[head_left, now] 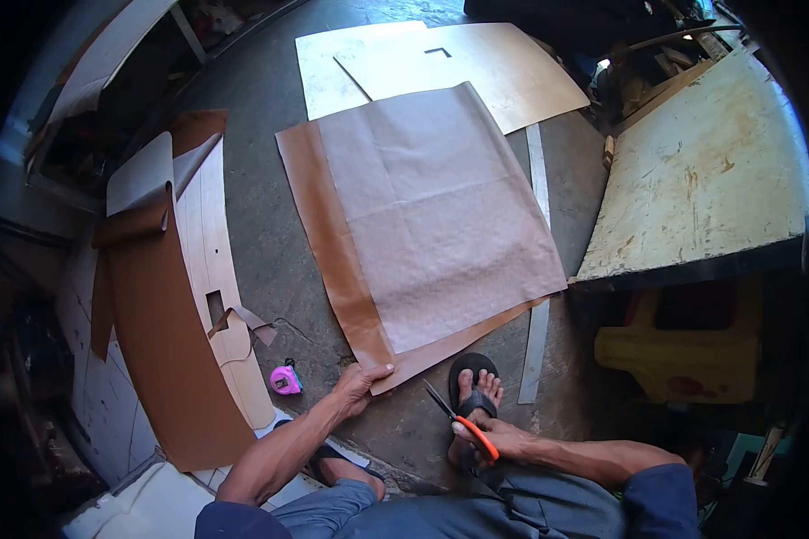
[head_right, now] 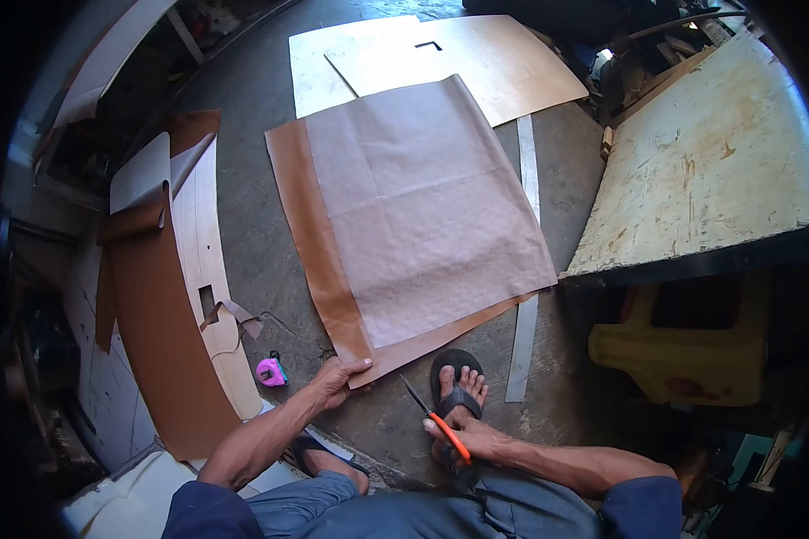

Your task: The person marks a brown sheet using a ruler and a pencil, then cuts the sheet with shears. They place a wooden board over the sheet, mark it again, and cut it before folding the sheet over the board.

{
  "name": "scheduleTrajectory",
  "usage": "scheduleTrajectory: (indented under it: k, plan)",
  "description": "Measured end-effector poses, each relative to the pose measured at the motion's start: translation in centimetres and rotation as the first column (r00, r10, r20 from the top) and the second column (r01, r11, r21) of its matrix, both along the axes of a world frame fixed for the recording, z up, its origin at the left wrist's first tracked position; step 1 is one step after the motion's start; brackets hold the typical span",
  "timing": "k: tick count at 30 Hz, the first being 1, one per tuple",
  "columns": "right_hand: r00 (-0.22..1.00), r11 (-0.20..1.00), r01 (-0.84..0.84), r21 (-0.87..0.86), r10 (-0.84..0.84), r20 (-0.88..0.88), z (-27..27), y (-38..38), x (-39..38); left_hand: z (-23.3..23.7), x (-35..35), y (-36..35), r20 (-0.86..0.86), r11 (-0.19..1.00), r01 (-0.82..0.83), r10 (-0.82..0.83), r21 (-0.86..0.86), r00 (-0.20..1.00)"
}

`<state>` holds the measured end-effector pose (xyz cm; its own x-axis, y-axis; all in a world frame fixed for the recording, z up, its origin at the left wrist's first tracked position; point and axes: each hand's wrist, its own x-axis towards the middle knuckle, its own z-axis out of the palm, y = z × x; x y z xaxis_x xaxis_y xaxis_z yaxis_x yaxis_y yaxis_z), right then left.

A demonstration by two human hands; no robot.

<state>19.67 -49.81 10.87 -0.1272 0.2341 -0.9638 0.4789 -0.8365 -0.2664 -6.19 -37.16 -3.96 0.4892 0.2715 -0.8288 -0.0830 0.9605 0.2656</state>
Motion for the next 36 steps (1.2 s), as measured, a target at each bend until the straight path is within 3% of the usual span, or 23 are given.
scheduleTrajectory:
  k: [1, 3, 5, 9, 10, 11, 13, 16, 20, 22, 26, 29, 32, 36]
  plan:
    - [0.995, 0.982, 0.027, -0.185, -0.045, -0.094, -0.1, 0.3, -1.1, -0.1, -0.1, 0.0, 0.000, 1.000, 0.010, -0.010, 0.019, 1.000]
    - [0.982, 0.981, 0.065, -0.184, -0.095, -0.162, -2.4, -0.9, -2.3, 0.1, -0.4, -0.3, -0.013, 0.999, 0.023, -0.023, 0.029, 1.000]
    - [0.998, 0.998, 0.056, 0.038, -0.054, -0.043, -5.0, -2.1, -3.3, 0.2, -0.6, -0.3, -0.028, 0.999, 0.048, -0.048, 0.020, 0.998]
    - [0.997, 0.996, 0.079, 0.049, -0.079, -0.009, -7.8, -1.0, -4.0, 0.3, -0.6, -0.2, 0.010, 1.000, 0.028, -0.028, 0.015, 1.000]
    - [0.999, 0.992, -0.031, 0.120, 0.025, 0.048, -8.0, -0.6, -4.1, 0.9, -0.4, -0.1, 0.004, 1.000, 0.018, -0.018, 0.022, 1.000]
    - [0.998, 0.992, -0.030, 0.119, 0.025, 0.049, -8.1, -0.4, -4.5, 1.3, -0.2, 0.0, -0.003, 1.000, 0.008, -0.008, 0.030, 1.000]
    - [0.973, 0.973, 0.224, 0.057, -0.221, -0.060, -8.2, -0.2, -5.5, 1.6, -0.2, 0.2, 0.001, 1.000, 0.010, -0.010, 0.021, 1.000]
    - [0.968, 0.965, 0.249, 0.080, -0.246, -0.048, -7.8, 0.4, -5.7, 1.6, -0.3, 0.2, -0.013, 0.999, 0.037, -0.037, 0.004, 0.999]
    - [0.978, 0.971, 0.209, 0.119, -0.205, -0.046, -7.4, 0.3, -5.6, 2.1, -0.2, 0.3, -0.016, 0.998, 0.066, -0.066, 0.014, 0.998]
    - [0.997, 0.958, -0.010, 0.288, -0.011, 0.071, -5.6, 0.7, -5.3, 1.3, -0.2, 0.1, 0.008, 1.000, 0.021, -0.021, 0.019, 1.000]
    - [0.999, 0.969, 0.016, 0.248, -0.026, 0.037, -6.0, 0.7, -5.3, 0.7, -0.4, -0.1, 0.014, 1.000, -0.009, 0.008, 0.021, 1.000]
    - [0.992, 0.977, 0.123, 0.174, -0.126, 0.011, -6.9, 1.4, -5.8, 1.0, -0.4, -0.1, 0.049, 1.000, 0.014, -0.014, 0.004, 0.999]
    - [0.980, 0.955, 0.199, 0.221, -0.199, -0.018, -8.3, 1.7, -6.1, 1.8, -0.3, -0.1, 0.045, 0.999, -0.011, 0.009, 0.043, 0.999]
    - [0.994, 0.912, 0.079, 0.403, -0.103, 0.038, -9.1, 1.5, -5.8, 1.6, -0.4, -0.2, 0.032, 0.999, -0.014, 0.012, 0.036, 0.999]
